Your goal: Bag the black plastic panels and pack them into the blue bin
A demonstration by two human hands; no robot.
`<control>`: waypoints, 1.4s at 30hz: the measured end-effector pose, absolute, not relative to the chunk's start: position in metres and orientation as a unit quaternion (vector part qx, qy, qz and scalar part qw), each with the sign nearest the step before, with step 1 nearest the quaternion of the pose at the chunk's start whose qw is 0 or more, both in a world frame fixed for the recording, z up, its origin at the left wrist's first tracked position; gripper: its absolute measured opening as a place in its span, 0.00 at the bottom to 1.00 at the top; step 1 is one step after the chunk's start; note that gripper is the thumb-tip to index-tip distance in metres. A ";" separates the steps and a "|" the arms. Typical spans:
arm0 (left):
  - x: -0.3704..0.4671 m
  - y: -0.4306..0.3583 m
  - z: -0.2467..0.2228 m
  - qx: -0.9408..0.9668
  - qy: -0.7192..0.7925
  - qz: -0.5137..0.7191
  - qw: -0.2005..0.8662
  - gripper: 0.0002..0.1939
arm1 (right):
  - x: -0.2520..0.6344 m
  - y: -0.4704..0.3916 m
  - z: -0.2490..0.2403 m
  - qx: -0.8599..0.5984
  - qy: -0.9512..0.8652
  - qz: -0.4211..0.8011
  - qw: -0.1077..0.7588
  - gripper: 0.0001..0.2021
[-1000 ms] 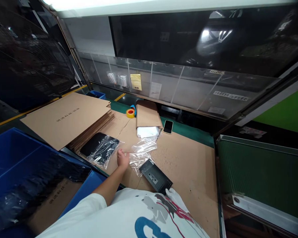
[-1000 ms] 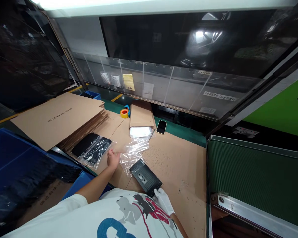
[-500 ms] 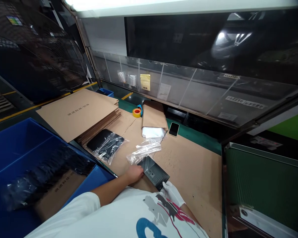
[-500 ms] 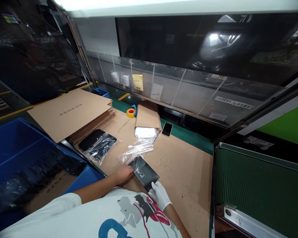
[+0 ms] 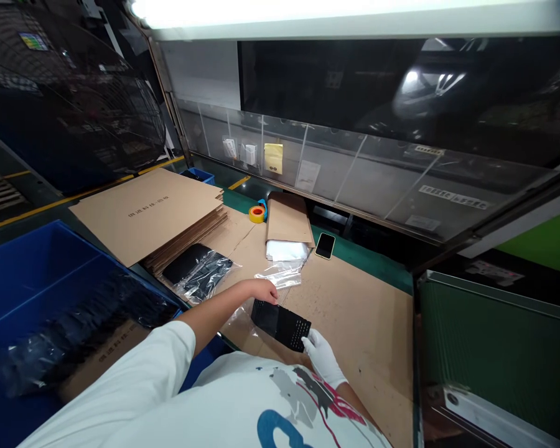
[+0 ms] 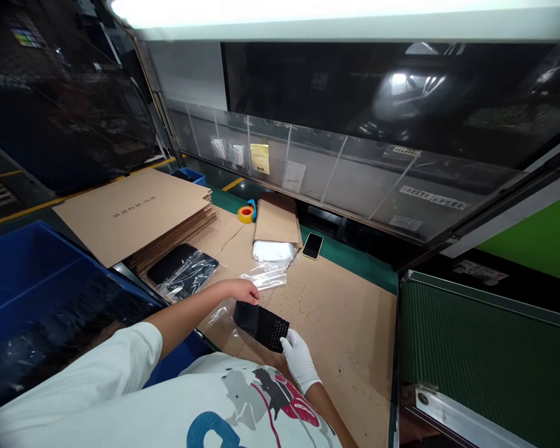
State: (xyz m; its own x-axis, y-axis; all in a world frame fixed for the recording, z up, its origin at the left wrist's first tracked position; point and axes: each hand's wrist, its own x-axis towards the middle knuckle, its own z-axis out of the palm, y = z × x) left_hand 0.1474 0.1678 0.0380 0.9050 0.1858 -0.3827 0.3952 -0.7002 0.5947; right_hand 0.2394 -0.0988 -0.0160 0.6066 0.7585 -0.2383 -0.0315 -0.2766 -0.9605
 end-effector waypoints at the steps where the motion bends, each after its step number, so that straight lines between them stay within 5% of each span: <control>1: 0.152 0.170 0.039 0.904 0.147 -0.169 0.365 0.05 | 0.240 -0.099 -0.015 -0.709 -0.261 0.366 0.544 0.06; 10: 0.182 0.112 0.072 0.924 0.080 -0.070 0.367 0.08 | 0.247 -0.095 0.014 -0.718 -0.269 0.318 0.558 0.10; 15: 0.190 0.070 0.127 0.967 -0.055 0.175 0.177 0.16 | 0.258 -0.081 0.055 -0.724 -0.266 0.249 0.586 0.14; 19: 0.177 0.058 0.173 0.906 -0.092 0.412 0.039 0.10 | 0.256 -0.078 0.109 -0.701 -0.280 0.185 0.630 0.15; 22: 0.163 0.057 0.191 0.806 -0.029 0.590 0.034 0.28 | 0.248 -0.079 0.148 -0.650 -0.245 0.178 0.697 0.19; 24: 0.157 0.059 0.192 0.733 0.059 0.661 0.146 0.39 | 0.242 -0.080 0.167 -0.606 -0.211 0.198 0.741 0.21; 26: 0.155 0.060 0.190 0.679 0.133 0.636 0.343 0.40 | 0.238 -0.080 0.179 -0.581 -0.186 0.205 0.765 0.22; 30: 0.154 0.060 0.189 0.619 0.165 0.383 0.665 0.26 | 0.235 -0.079 0.189 -0.571 -0.167 0.216 0.774 0.21; 37: 0.151 0.052 0.182 0.623 0.213 0.237 0.714 0.20 | 0.235 -0.081 0.189 -0.546 -0.131 0.250 0.789 0.24; 42: 0.132 0.067 0.190 0.773 0.098 -0.069 0.623 0.12 | 0.247 -0.086 0.176 -0.588 -0.123 0.231 0.765 0.25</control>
State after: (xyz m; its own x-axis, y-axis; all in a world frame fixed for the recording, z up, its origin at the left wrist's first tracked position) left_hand 0.1320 0.0672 0.1901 0.9712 0.0650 -0.2292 0.2378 -0.2058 0.9493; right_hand 0.2471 -0.0860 0.1757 0.8633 0.4978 -0.0835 -0.2088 0.2017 -0.9569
